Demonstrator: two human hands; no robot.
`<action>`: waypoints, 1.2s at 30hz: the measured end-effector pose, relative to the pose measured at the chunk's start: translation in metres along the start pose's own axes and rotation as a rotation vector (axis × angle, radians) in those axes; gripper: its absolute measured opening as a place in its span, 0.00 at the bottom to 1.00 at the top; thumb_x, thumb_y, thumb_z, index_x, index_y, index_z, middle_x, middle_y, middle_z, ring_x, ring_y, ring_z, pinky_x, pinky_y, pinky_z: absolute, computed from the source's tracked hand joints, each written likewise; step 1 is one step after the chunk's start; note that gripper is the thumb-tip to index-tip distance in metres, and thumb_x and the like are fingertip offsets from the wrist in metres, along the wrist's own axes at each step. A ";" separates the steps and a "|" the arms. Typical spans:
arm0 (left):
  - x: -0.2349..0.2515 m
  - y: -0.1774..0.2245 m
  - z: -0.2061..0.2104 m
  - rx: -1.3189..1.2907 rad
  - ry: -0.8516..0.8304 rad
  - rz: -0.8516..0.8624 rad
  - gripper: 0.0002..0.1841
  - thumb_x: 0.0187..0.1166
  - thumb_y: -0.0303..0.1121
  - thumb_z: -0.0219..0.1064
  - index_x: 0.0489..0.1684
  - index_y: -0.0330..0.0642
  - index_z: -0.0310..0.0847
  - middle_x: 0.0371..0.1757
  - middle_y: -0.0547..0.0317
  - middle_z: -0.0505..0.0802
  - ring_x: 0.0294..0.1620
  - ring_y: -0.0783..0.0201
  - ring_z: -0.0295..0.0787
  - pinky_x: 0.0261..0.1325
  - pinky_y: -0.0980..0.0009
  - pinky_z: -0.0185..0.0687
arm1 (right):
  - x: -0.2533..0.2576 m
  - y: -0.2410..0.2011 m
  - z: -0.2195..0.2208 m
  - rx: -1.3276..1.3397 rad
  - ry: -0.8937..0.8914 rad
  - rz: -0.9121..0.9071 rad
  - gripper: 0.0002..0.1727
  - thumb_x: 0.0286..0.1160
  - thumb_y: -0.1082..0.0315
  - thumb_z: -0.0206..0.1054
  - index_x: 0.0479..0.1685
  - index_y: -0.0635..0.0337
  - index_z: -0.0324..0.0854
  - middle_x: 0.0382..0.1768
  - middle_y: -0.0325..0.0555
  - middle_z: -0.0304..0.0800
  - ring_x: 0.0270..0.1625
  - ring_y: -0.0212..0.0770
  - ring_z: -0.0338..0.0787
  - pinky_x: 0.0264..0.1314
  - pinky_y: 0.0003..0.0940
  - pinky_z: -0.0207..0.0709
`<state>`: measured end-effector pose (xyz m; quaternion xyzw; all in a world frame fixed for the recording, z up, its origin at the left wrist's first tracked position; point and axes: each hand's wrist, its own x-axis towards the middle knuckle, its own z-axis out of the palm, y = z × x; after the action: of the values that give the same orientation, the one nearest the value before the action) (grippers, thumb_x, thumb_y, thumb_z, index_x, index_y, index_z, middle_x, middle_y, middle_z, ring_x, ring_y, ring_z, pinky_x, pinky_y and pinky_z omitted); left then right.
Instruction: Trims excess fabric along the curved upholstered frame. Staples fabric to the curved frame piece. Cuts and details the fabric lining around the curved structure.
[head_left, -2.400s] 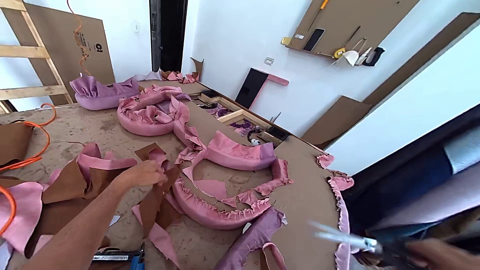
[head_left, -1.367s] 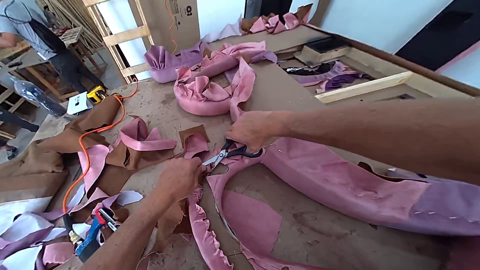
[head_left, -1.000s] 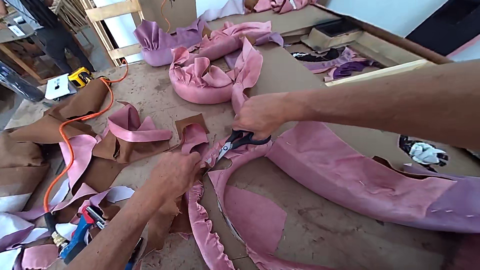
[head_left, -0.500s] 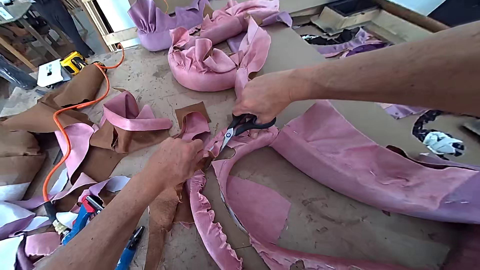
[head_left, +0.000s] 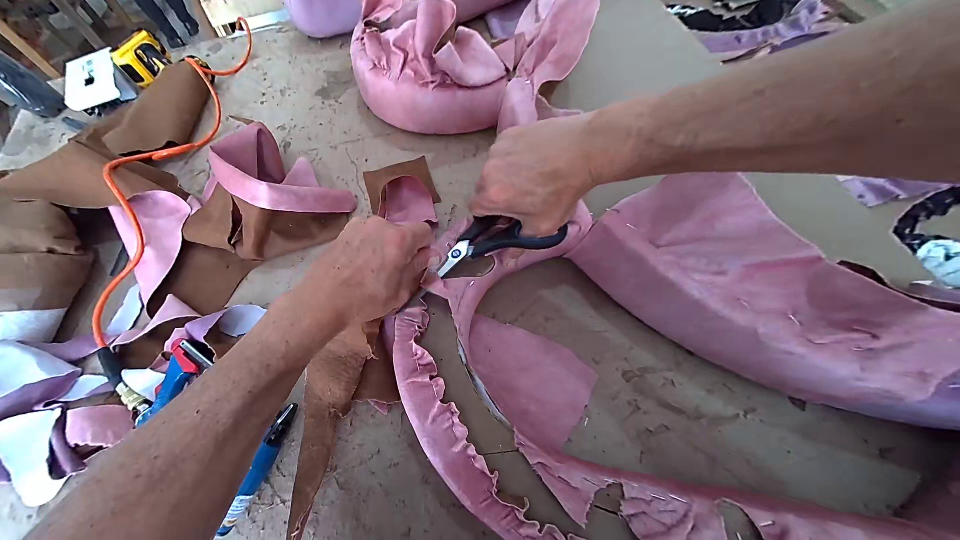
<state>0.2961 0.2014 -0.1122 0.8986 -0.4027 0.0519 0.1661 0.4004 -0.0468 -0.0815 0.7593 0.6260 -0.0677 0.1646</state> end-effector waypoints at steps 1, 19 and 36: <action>0.000 -0.001 -0.005 -0.029 0.037 -0.042 0.15 0.87 0.38 0.59 0.30 0.40 0.82 0.18 0.57 0.82 0.21 0.59 0.83 0.27 0.56 0.76 | -0.002 -0.003 0.001 -0.003 0.010 -0.011 0.22 0.50 0.50 0.83 0.21 0.55 0.77 0.12 0.38 0.70 0.18 0.43 0.79 0.23 0.47 0.68; -0.042 0.036 -0.091 0.192 -0.284 -0.663 0.17 0.80 0.46 0.72 0.56 0.45 0.90 0.52 0.44 0.94 0.54 0.38 0.92 0.56 0.29 0.82 | -0.217 -0.075 -0.061 0.655 0.483 1.071 0.18 0.60 0.51 0.85 0.36 0.54 0.89 0.22 0.40 0.86 0.26 0.39 0.85 0.32 0.49 0.79; 0.178 0.055 0.036 0.221 -0.003 -0.203 0.10 0.83 0.33 0.64 0.52 0.39 0.87 0.53 0.44 0.93 0.61 0.42 0.90 0.62 0.39 0.82 | -0.253 -0.149 0.012 0.580 -0.073 1.393 0.29 0.51 0.33 0.78 0.36 0.47 0.81 0.25 0.39 0.83 0.32 0.46 0.87 0.29 0.51 0.76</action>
<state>0.3731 0.0292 -0.0919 0.9476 -0.3018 0.0773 0.0701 0.2044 -0.2612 -0.0396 0.9896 -0.0476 -0.1349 -0.0164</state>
